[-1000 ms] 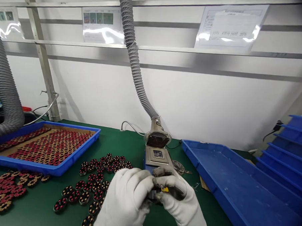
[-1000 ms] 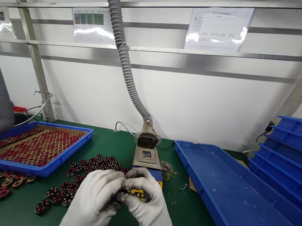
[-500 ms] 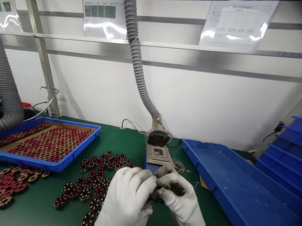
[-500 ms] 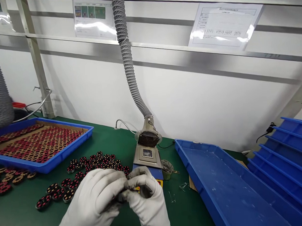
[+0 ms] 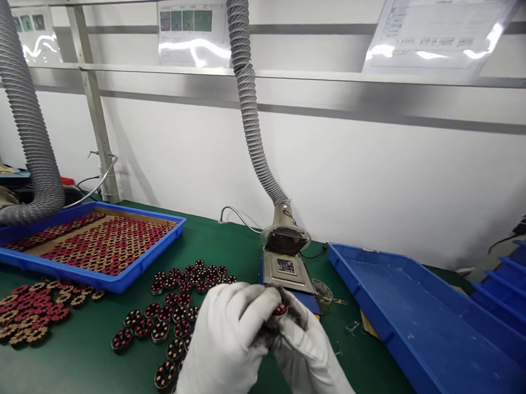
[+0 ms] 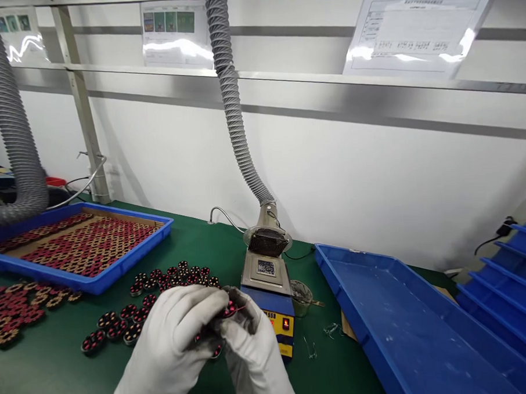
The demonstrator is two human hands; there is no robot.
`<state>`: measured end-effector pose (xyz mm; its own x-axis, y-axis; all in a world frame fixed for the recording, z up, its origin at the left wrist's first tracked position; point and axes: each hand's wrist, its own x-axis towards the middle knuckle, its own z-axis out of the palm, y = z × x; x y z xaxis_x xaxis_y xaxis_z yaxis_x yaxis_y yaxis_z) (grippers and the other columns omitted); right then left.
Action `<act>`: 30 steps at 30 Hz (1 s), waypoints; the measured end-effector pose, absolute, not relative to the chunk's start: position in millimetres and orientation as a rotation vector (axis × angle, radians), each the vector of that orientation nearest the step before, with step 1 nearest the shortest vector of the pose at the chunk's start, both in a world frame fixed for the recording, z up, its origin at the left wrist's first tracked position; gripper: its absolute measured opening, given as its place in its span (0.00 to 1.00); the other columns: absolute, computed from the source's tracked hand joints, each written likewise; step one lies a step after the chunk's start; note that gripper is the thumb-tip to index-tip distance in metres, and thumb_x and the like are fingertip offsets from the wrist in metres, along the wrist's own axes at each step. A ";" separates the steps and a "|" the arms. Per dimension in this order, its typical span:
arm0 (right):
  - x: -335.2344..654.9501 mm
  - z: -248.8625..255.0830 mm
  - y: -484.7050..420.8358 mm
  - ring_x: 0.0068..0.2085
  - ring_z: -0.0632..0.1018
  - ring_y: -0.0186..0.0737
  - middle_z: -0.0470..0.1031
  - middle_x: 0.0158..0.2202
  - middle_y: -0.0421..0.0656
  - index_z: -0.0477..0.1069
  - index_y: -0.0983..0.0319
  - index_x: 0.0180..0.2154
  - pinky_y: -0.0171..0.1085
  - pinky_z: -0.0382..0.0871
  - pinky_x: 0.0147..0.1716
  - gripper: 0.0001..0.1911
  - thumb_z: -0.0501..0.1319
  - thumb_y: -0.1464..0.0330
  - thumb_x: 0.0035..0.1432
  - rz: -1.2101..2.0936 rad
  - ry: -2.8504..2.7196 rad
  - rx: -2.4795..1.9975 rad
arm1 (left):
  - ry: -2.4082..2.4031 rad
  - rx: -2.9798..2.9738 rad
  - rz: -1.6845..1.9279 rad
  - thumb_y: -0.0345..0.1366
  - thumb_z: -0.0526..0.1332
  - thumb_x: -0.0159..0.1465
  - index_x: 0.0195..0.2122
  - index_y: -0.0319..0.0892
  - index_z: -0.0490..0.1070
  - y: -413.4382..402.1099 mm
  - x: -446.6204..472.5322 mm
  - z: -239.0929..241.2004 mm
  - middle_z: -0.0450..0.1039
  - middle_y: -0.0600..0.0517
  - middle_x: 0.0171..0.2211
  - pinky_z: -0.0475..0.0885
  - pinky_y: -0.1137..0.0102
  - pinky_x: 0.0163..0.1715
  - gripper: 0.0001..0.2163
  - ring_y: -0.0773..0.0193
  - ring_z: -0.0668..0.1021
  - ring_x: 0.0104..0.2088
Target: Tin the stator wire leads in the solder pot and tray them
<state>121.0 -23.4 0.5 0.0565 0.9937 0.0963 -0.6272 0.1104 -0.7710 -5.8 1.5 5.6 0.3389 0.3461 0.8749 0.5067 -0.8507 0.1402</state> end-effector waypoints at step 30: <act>115.7 -4.5 -25.7 0.35 0.78 0.40 0.78 0.38 0.45 0.73 0.59 0.40 0.42 0.73 0.39 0.19 0.70 0.69 0.42 1.582 -0.656 -0.549 | -1.274 -2.965 -2.657 0.26 0.58 0.55 0.38 0.43 0.74 8.3 -16.8 13.0 0.75 0.51 0.36 0.71 0.75 0.40 0.11 0.63 0.76 0.38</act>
<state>115.7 -25.7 -4.5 -0.1115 0.9934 0.0262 -0.7206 -0.0626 -0.6905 -16.8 8.3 13.0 0.2512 0.8736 0.4169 -0.2220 -0.3672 0.9033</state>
